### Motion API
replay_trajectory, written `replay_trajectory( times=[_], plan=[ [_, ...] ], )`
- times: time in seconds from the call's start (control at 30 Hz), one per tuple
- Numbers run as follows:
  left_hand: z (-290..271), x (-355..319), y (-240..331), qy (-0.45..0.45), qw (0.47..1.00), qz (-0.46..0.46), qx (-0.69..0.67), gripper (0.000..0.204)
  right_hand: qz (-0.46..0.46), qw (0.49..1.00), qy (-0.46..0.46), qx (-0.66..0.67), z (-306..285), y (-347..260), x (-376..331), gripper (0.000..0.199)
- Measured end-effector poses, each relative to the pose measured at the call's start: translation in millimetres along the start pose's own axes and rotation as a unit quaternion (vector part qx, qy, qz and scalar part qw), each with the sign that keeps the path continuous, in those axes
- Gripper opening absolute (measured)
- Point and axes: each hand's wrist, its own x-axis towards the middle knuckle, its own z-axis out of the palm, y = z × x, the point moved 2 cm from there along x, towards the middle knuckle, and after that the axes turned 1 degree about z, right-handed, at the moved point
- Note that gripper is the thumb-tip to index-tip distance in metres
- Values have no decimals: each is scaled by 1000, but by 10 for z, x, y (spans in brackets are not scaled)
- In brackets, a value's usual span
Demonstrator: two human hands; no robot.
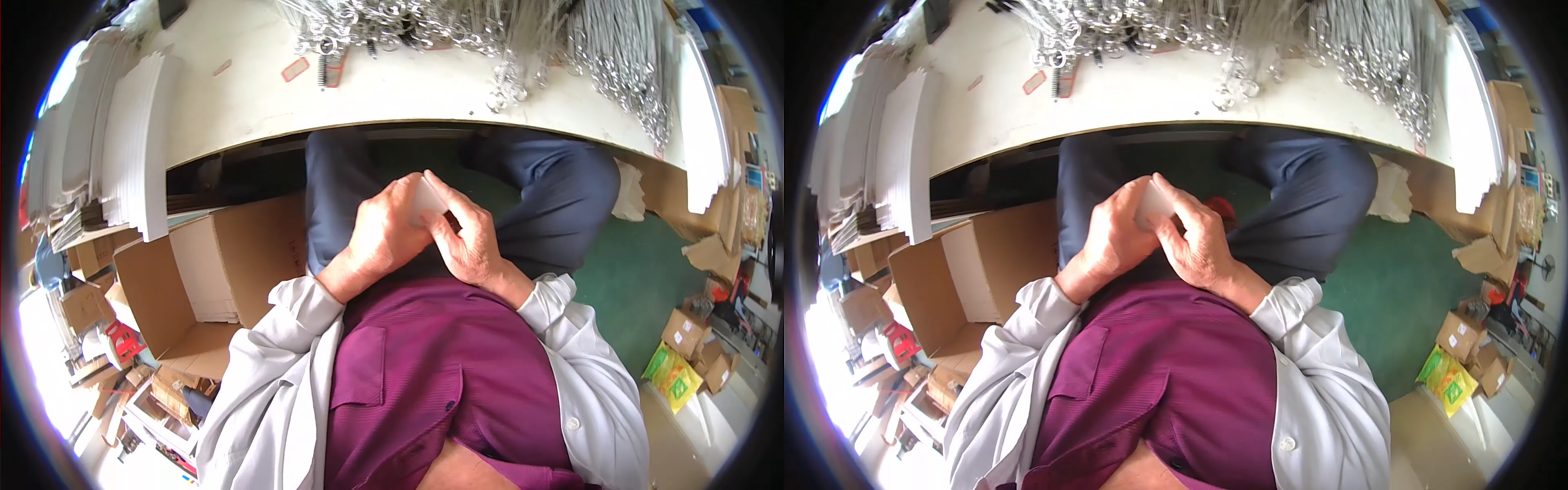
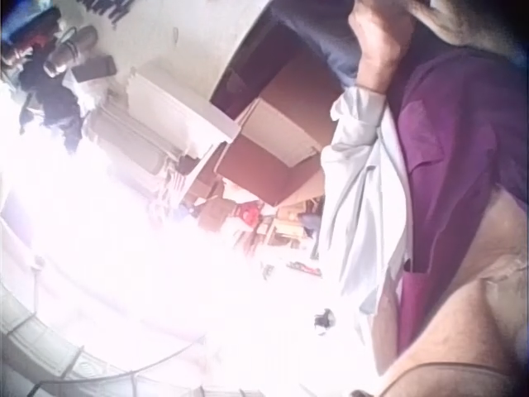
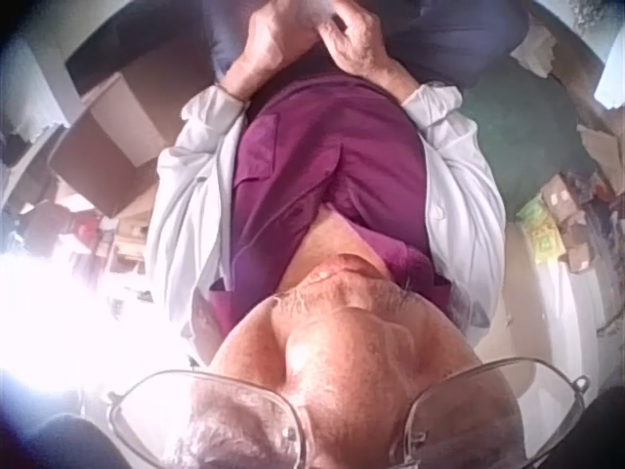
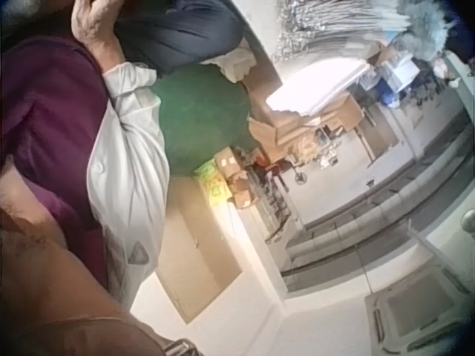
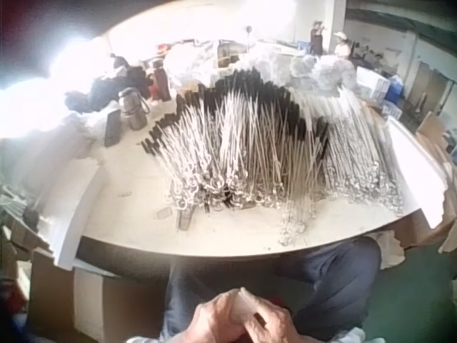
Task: The person is packing small brushes with long metal handles into white cardboard boxes.
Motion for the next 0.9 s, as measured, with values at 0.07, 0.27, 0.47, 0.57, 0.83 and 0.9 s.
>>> replay_trajectory(
  times=[0.07, 0.27, 0.47, 0.57, 0.83, 0.9],
  plan=[
    [20, -10, -9, 8, 1000, -7, 25, 42, 0, 1000, 2, -15, 21, 0, 37, 40],
    [-234, -36, 14, -53, 997, -28, -39, 61, 80, 994, 42, 69, -83, 18, 107, 37],
    [-1075, -257, -59, -161, 963, -184, -111, 28, 25, 991, 23, 131, -93, -116, 370, 36],
    [-1572, -224, -47, 23, 985, -168, -45, 23, 3, 997, 11, 74, -84, -180, 516, 27],
    [-2723, 486, -993, 168, 870, -114, 450, 21, 29, 996, -14, 80, 2, -112, 491, 17],
    [-2858, 714, -1288, 171, 832, -111, 516, 19, 54, 995, -28, 78, 24, -86, 438, 16]
  ],
)
